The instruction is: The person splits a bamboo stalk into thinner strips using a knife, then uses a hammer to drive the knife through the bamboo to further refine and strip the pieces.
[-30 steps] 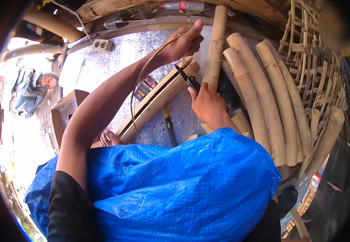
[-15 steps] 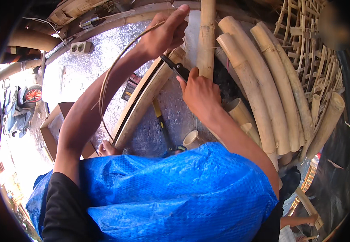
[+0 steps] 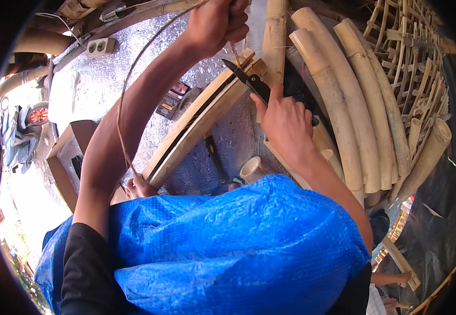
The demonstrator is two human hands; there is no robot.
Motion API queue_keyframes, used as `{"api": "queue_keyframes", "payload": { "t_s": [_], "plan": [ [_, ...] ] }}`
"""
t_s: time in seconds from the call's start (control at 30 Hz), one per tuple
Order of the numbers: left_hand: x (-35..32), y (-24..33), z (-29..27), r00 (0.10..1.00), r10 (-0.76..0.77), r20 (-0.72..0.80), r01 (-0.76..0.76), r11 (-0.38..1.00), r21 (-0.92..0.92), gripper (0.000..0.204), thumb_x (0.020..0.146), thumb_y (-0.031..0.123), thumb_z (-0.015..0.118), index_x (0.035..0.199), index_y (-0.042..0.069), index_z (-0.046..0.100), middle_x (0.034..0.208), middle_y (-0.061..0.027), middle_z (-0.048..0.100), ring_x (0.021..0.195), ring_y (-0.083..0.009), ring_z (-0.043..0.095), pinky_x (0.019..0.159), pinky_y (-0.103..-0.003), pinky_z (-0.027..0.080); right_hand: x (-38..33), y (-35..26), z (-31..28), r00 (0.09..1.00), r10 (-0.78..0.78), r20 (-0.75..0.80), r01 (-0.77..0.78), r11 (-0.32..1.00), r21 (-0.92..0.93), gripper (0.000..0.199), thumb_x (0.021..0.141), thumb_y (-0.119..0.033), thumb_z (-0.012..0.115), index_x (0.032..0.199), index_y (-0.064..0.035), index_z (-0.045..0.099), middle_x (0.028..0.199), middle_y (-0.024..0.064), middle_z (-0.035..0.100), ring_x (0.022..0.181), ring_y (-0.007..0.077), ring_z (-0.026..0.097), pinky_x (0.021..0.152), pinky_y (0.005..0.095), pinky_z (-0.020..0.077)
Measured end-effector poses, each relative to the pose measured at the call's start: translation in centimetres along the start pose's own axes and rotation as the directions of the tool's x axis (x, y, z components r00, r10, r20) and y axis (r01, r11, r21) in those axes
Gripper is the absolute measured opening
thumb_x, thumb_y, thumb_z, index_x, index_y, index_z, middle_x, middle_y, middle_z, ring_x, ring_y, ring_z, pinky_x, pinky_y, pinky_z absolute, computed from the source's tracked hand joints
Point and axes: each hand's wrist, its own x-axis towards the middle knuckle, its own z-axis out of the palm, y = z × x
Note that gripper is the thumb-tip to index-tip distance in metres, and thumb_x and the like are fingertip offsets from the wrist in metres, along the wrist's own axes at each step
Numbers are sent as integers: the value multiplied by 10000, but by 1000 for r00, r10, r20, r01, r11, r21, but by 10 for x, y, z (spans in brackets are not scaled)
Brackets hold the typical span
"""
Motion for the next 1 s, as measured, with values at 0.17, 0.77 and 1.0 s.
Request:
{"api": "queue_keyframes", "payload": {
  "t_s": [0.17, 0.77, 1.0],
  "plan": [
    [3, -1, 4, 999, -8, -35, 10, 999, 45, 542, 1067, 461, 402, 634, 135, 384, 501, 19, 290, 404, -134, 262, 402, -320, 241, 1, 1, -11, 999, -9, 35, 10, 1000, -19, 494, 1020, -482, 501, 1024, 9, 557, 708, 232, 680, 737, 415, 713, 586, 491, 570],
    [31, -4, 1, 992, -92, -84, 107, 978, 182, 547, 1062, 445, 360, 613, 138, 417, 518, 13, 332, 415, -139, 326, 406, -330, 263, 44, -4, -50, 892, -335, 304, 379, 920, -99, 493, 1039, -458, 469, 1057, 19, 590, 721, 151, 695, 691, 346, 720, 573, 457, 577],
    [36, 2, 32, 984, -107, -144, 166, 847, 505, 556, 1037, 462, 372, 625, 109, 493, 565, -26, 465, 441, -168, 457, 446, -342, 373, 0, -3, 8, 977, -128, 171, 140, 988, -60, 522, 1054, -503, 407, 1017, -4, 555, 624, 169, 655, 606, 384, 697, 544, 490, 568]
  ]
}}
